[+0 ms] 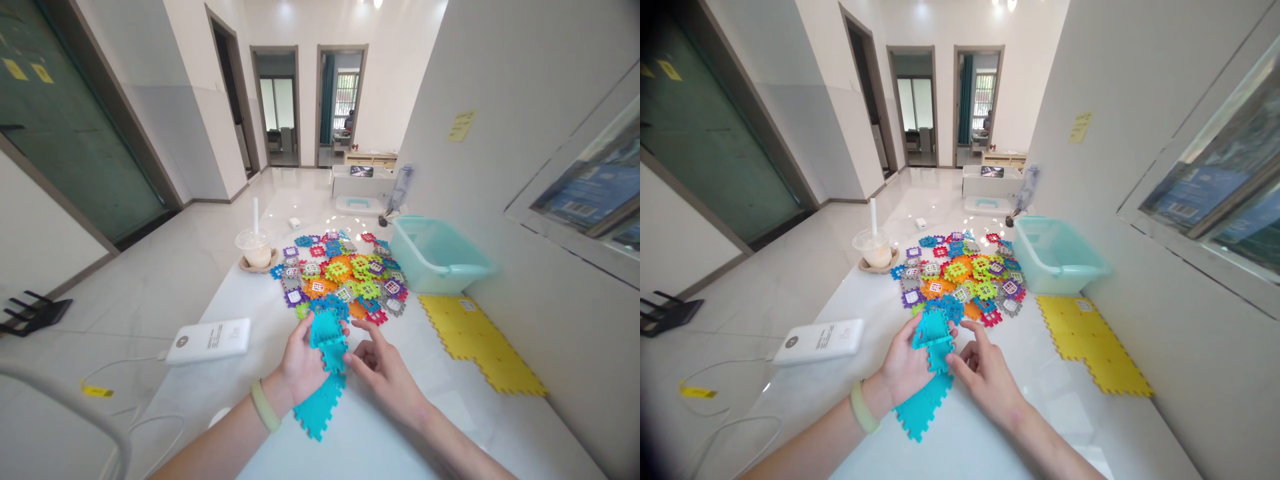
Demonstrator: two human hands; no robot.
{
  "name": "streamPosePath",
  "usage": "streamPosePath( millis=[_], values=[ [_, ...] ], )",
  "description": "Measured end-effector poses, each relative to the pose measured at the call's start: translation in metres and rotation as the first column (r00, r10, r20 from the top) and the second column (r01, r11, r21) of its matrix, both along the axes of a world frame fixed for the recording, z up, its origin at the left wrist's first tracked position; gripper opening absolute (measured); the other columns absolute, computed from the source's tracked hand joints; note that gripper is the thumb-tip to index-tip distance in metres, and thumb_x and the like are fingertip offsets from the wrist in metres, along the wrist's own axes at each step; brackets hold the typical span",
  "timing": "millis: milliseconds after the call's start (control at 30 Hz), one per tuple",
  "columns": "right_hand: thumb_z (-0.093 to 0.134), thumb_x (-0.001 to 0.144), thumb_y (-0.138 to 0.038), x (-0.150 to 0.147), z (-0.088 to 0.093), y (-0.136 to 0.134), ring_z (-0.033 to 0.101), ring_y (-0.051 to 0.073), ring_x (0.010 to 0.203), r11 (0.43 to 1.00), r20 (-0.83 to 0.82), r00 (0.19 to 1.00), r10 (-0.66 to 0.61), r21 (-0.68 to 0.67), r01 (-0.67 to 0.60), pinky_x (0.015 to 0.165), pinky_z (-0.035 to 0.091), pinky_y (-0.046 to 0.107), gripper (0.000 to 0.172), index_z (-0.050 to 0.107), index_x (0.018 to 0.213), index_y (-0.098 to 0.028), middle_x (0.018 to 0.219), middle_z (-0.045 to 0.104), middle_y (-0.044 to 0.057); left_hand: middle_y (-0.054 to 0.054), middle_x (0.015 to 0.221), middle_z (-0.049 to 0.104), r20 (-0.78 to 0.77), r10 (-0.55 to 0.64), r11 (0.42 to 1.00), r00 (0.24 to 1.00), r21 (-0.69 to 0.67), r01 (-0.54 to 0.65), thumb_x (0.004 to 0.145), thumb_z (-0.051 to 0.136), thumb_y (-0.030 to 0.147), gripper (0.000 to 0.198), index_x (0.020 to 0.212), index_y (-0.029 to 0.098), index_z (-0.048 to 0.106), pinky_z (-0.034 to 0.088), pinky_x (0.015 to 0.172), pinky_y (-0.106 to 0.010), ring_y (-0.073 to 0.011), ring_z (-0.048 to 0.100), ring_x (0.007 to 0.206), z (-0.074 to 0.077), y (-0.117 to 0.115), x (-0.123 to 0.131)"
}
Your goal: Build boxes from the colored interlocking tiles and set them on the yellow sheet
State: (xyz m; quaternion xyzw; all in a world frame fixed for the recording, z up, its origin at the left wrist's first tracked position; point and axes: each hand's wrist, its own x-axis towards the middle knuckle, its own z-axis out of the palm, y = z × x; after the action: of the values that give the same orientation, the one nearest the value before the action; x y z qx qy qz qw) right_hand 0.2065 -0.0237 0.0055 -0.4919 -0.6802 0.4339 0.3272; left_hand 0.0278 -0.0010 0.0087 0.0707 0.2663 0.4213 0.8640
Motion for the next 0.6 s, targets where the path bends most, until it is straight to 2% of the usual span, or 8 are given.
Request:
streamPosePath(
  millis=[100, 233, 400, 533, 600],
  values=[
    [0.058, 0.09, -0.043, -0.007, -0.001, 0.001, 0.046, 0.011, 0.046, 0.984, -0.219, 0.975, -0.029, -0.175, -0.01, 0.042, 0.038, 0.02, 0.052, 0.037, 0.132, -0.021, 0.06, 0.052, -0.009, -0.013, 0.096, 0.073, 0.013, 0.009, 1.0, 1.0, -0.017, -0.008, 0.094, 0.049, 0.052, 0.047, 0.11, 0.011, 0.068, 0.052, 0.077, -0.038, -0.0276, 0.07, 0.083, -0.003, -0.003, 0.005],
    [0.061, 0.077, -0.029, -0.012, 0.003, 0.001, 0.032, 0.007, 0.034, 0.947, -0.342, 0.933, -0.111, -0.323, -0.006, 0.031, 0.028, 0.015, 0.059, 0.038, 0.131, -0.021, 0.05, 0.044, -0.014, -0.013, 0.09, 0.073, 0.017, -0.006, 1.0, 1.0, -0.012, 0.007, 0.093, 0.051, 0.049, 0.043, 0.107, 0.012, 0.069, 0.053, 0.074, -0.037, -0.0264, 0.07, 0.077, -0.007, -0.008, 0.014],
    [0.058, 0.07, -0.027, -0.014, 0.01, 0.002, 0.03, 0.007, 0.03, 0.906, -0.333, 0.932, -0.14, -0.423, -0.015, 0.027, 0.025, 0.014, 0.067, 0.036, 0.132, -0.019, 0.049, 0.052, -0.012, -0.011, 0.087, 0.073, 0.001, 0.014, 1.0, 1.0, 0.023, -0.014, 0.093, 0.053, 0.048, 0.039, 0.103, 0.013, 0.069, 0.053, 0.074, -0.036, -0.0258, 0.07, 0.077, -0.01, -0.014, 0.022],
    [0.051, 0.069, -0.026, -0.011, 0.009, 0.002, 0.029, 0.008, 0.031, 0.861, -0.249, 0.941, -0.231, -0.503, 0.079, 0.028, 0.022, 0.016, 0.07, 0.033, 0.136, -0.02, 0.047, 0.049, -0.013, -0.007, 0.091, 0.074, 0.002, 0.19, 0.972, 0.982, 0.144, -0.188, 0.088, 0.064, 0.048, 0.035, 0.099, 0.016, 0.07, 0.053, 0.082, -0.037, -0.0256, 0.07, 0.086, -0.005, -0.016, 0.021],
    [0.049, 0.069, -0.025, -0.005, 0.005, 0.004, 0.029, 0.009, 0.032, 0.862, -0.182, 0.964, -0.196, -0.501, 0.08, 0.03, 0.021, 0.017, 0.067, 0.036, 0.135, -0.019, 0.046, 0.044, -0.013, -0.007, 0.093, 0.074, 0.008, 0.251, 0.948, 0.968, 0.201, -0.247, 0.085, 0.068, 0.049, 0.035, 0.097, 0.016, 0.071, 0.052, 0.087, -0.038, -0.0258, 0.069, 0.091, -0.003, -0.014, 0.019]
  ],
)
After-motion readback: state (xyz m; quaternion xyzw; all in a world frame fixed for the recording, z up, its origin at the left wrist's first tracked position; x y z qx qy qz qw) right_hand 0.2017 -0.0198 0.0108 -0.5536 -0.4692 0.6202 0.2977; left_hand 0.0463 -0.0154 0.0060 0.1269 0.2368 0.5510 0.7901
